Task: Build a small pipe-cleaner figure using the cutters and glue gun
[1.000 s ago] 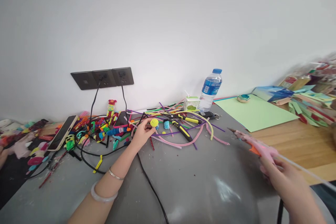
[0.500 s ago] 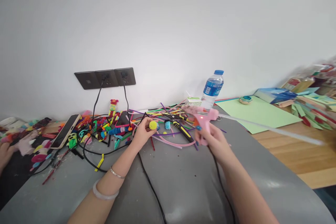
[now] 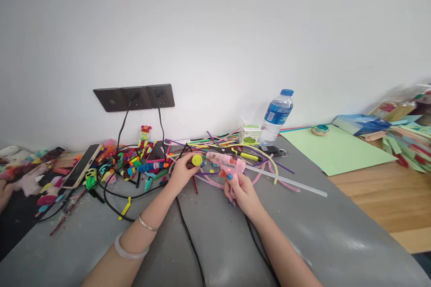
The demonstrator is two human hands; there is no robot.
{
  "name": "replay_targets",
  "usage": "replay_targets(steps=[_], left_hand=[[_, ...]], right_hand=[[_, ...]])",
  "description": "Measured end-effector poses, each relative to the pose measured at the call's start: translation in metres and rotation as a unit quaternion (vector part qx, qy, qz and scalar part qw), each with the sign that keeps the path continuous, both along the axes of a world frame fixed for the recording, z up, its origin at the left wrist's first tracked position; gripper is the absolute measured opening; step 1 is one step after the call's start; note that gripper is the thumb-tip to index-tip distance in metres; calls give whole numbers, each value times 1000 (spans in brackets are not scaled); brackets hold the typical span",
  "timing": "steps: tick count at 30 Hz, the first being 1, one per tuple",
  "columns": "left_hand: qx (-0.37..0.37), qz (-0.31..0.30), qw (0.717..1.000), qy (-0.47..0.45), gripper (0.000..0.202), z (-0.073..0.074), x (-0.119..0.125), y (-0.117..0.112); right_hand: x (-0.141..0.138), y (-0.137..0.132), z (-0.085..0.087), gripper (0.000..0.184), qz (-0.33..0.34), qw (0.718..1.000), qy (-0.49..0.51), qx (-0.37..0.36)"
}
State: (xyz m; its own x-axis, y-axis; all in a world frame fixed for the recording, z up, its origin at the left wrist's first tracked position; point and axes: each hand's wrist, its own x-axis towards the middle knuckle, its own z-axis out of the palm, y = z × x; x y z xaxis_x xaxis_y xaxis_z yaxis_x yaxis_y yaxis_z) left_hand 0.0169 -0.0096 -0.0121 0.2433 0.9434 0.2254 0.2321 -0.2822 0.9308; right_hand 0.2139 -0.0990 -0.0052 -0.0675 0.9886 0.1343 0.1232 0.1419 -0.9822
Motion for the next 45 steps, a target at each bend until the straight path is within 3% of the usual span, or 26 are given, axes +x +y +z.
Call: replay_targets(steps=[5,10,36,45], left_hand=[[24,7,1000,4,38,-1,0,0],[48,21,999,17,39,2,-1,-2],[70,22,997,19,41,1,-1,-1],[62,26,998,20,39,4,-2,-3]], right_hand=[[-2,-2,-3,66,35,989,-135,49],[-4,-3,-3,66,34,982,-176,64],[-4,-2,-4,60,10,980,-190,55],[-7,-5,3,60,43,982,-179,46]])
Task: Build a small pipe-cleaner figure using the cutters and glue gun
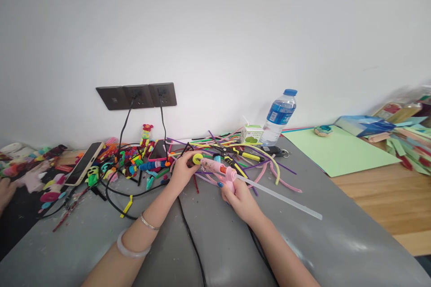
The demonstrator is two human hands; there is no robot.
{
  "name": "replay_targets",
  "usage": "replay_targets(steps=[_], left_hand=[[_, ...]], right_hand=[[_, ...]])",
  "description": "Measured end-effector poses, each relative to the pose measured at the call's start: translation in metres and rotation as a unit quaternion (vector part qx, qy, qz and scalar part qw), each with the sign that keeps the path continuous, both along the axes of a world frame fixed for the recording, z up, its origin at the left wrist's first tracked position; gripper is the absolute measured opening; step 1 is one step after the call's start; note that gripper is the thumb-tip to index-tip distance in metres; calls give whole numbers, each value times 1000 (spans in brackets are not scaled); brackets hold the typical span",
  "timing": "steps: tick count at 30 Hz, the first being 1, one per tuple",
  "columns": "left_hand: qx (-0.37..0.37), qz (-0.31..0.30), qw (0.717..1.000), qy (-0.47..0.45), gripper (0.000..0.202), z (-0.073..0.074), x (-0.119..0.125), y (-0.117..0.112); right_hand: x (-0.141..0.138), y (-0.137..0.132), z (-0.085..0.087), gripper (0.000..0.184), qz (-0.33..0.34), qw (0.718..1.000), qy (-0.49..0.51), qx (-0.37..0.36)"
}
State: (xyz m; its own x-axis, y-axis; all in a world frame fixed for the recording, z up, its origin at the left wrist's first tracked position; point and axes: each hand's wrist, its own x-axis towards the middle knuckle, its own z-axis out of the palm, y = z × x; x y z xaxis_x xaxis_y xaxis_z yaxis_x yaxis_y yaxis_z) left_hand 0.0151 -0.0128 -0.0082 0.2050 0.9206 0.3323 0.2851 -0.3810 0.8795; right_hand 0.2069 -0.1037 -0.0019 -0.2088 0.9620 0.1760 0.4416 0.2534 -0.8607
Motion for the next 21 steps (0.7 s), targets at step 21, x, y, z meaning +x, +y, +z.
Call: replay_targets(steps=[21], left_hand=[[-1,10,1000,7,38,1,-1,0]], right_hand=[[-2,0,-4,56,-43,999,16,18]])
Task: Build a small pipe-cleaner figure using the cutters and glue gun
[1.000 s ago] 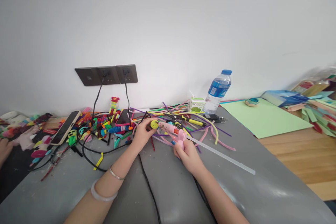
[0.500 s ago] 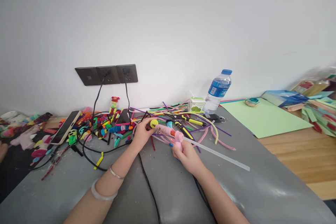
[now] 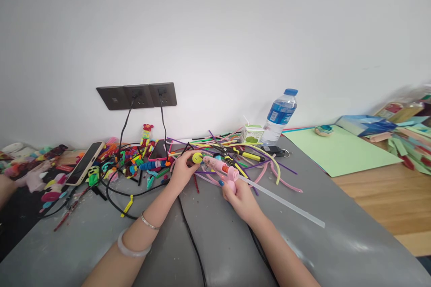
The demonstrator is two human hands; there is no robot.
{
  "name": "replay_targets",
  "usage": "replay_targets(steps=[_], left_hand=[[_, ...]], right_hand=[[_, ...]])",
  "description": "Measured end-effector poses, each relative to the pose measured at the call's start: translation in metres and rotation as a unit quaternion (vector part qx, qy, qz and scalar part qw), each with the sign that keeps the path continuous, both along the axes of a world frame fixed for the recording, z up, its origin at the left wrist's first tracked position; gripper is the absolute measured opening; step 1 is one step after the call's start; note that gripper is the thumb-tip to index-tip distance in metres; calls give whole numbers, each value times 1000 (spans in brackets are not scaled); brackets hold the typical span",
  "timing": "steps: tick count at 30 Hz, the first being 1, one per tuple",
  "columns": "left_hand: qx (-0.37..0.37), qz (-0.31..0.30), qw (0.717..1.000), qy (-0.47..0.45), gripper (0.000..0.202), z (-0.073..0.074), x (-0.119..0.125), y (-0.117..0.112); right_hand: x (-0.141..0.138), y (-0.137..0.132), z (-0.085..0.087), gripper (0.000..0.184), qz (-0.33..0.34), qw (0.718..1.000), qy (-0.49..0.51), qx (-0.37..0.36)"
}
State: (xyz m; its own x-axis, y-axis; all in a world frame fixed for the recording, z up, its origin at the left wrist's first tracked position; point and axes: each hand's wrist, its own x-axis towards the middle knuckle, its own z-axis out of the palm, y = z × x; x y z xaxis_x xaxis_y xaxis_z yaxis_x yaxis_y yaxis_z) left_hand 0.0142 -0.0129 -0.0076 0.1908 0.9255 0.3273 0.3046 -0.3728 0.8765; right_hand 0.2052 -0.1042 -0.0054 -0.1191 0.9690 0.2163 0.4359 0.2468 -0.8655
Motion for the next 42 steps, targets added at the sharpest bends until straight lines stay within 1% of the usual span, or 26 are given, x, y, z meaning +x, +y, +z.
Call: replay_targets(steps=[8,15,19,24,30,35,42], left_hand=[[2,10,1000,7,39,0,0,0],[8,8,1000,2,35,-1,1,1],[3,7,1000,1,37,0,0,1],[6,10,1000,2,36,1,0,0],[2,12,1000,-1,36,0,1,1],[1,16,1000,-2,36,0,1,1],[-4,12,1000,-4,38,-1,0,1]], right_hand=[[3,-1,-8,52,7,999,-26,-23],[5,-1,-13,51,14,999,-36,-26],[4,-1,-13,51,6,999,-29,-27],[2,0,-11,53,-8,1000,-4,-9],[0,1,-9,51,15,999,50,-14],[2,0,-10,53,7,999,40,-6],[1,0,-7,51,0,1000,17,-9]])
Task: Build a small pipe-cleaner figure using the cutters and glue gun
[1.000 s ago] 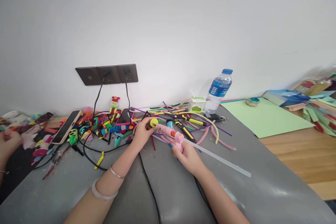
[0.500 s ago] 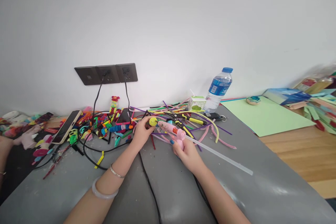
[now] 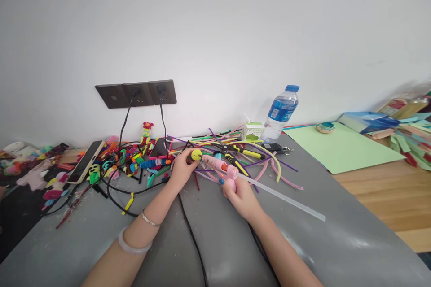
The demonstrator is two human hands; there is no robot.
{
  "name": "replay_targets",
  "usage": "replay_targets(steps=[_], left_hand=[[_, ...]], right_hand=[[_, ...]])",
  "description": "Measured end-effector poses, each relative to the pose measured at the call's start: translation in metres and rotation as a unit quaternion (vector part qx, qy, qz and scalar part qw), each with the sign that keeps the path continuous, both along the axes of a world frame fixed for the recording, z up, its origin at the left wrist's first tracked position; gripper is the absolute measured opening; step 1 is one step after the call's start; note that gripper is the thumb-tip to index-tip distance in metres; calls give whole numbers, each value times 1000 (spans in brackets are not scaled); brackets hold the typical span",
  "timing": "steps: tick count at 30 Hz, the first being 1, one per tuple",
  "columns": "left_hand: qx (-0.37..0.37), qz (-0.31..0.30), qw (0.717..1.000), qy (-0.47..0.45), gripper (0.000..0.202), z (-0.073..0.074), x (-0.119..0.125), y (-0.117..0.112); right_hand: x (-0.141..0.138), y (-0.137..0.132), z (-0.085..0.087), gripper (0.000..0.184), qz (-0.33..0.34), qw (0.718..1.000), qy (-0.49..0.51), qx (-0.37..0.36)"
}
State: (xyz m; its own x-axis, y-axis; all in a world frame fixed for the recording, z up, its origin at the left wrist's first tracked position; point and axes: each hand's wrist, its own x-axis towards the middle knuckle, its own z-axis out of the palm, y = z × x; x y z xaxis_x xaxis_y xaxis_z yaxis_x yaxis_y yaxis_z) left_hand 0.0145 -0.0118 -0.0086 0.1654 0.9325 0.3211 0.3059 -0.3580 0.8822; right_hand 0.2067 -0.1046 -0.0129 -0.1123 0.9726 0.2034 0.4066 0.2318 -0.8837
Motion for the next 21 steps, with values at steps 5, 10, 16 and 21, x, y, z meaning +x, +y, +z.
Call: replay_targets(steps=[5,10,16,21], left_hand=[[8,-3,1000,1,39,-2,0,1],[8,2,1000,3,38,-3,0,2],[-1,5,1000,4,37,-4,0,2],[-1,7,1000,4,37,-2,0,0]], right_hand=[[2,0,-4,48,8,1000,-19,-1],[3,0,-8,46,10,1000,-11,-9],[3,-1,-7,45,8,1000,-20,-8],[2,-1,-4,49,4,1000,-14,1]])
